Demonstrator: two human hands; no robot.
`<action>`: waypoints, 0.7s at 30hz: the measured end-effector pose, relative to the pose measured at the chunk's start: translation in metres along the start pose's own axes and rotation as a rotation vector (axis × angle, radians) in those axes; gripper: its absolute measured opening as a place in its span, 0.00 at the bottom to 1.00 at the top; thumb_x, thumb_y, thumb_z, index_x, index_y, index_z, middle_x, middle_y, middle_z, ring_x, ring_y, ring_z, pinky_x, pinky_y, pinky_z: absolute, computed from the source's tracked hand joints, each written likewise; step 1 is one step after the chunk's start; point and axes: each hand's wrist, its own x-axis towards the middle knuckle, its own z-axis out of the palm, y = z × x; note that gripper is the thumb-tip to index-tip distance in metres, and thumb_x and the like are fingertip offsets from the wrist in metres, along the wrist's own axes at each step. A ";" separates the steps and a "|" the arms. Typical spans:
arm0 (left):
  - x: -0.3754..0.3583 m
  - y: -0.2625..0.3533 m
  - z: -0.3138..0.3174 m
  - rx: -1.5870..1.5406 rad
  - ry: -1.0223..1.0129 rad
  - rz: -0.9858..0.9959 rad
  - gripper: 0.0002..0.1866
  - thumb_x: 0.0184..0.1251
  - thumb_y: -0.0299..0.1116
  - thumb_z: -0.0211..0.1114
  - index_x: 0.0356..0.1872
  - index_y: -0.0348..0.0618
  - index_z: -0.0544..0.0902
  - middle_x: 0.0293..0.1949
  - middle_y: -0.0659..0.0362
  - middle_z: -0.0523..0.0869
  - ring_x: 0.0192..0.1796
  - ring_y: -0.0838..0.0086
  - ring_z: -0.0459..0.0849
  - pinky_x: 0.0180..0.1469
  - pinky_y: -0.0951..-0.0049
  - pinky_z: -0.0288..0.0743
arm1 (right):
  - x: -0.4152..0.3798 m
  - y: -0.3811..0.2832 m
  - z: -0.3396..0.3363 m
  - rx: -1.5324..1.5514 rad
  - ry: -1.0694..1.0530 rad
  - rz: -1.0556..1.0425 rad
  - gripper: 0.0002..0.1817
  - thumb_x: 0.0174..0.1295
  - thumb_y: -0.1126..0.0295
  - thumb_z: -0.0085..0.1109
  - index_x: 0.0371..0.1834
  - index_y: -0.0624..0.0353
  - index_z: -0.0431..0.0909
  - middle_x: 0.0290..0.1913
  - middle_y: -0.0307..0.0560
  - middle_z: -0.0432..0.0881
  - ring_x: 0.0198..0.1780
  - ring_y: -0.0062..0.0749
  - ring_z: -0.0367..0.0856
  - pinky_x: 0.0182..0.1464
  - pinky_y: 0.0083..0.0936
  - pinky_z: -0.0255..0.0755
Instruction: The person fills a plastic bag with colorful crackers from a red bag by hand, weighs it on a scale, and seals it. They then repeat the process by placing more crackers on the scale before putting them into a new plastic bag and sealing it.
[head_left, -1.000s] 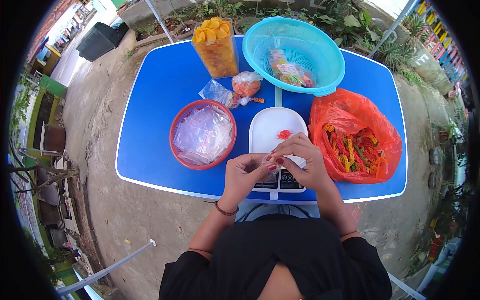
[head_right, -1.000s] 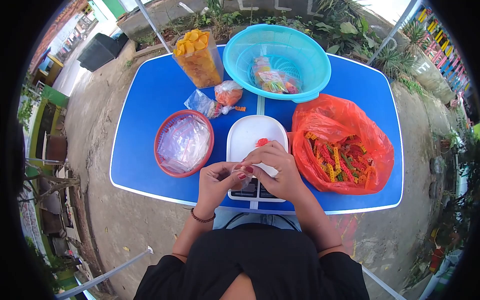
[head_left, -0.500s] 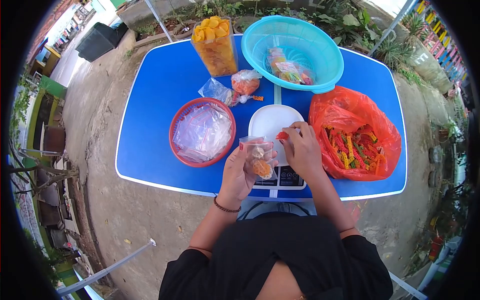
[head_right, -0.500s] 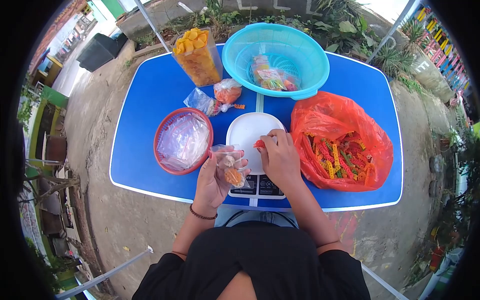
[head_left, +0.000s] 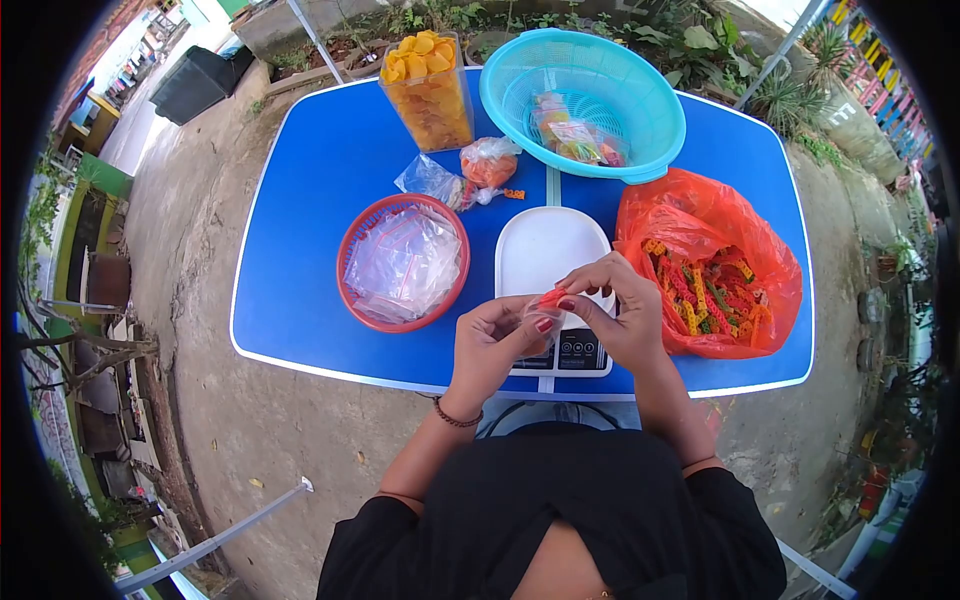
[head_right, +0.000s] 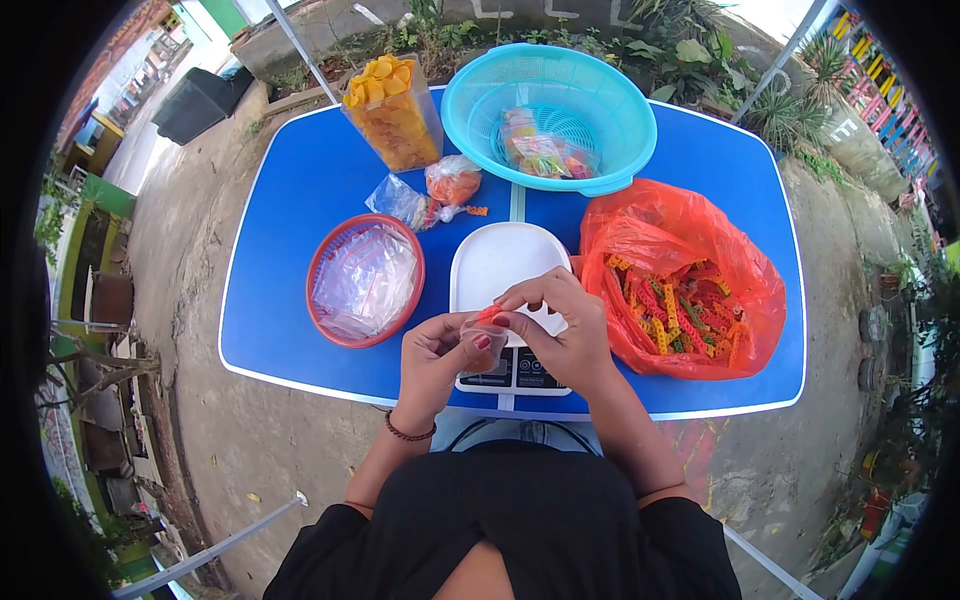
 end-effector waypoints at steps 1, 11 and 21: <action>0.000 -0.001 -0.001 -0.016 -0.013 0.004 0.17 0.72 0.31 0.71 0.57 0.31 0.84 0.43 0.53 0.92 0.39 0.81 0.88 0.41 0.80 0.81 | 0.001 -0.001 -0.001 -0.005 -0.030 -0.008 0.04 0.60 0.78 0.70 0.36 0.57 0.86 0.44 0.41 0.89 0.41 0.29 0.79 0.46 0.26 0.72; 0.000 -0.001 -0.005 -0.038 -0.048 -0.058 0.20 0.77 0.37 0.67 0.60 0.33 0.84 0.45 0.55 0.91 0.44 0.78 0.90 0.43 0.79 0.84 | -0.003 0.006 0.001 -0.060 -0.220 -0.001 0.04 0.60 0.72 0.70 0.36 0.56 0.86 0.52 0.43 0.84 0.51 0.39 0.78 0.55 0.34 0.68; 0.000 0.002 -0.005 0.017 -0.003 -0.092 0.20 0.81 0.41 0.61 0.61 0.35 0.83 0.43 0.59 0.91 0.42 0.80 0.89 0.39 0.80 0.84 | -0.002 0.000 0.000 -0.184 -0.178 -0.070 0.07 0.56 0.68 0.71 0.38 0.50 0.86 0.63 0.46 0.76 0.46 0.38 0.64 0.53 0.34 0.61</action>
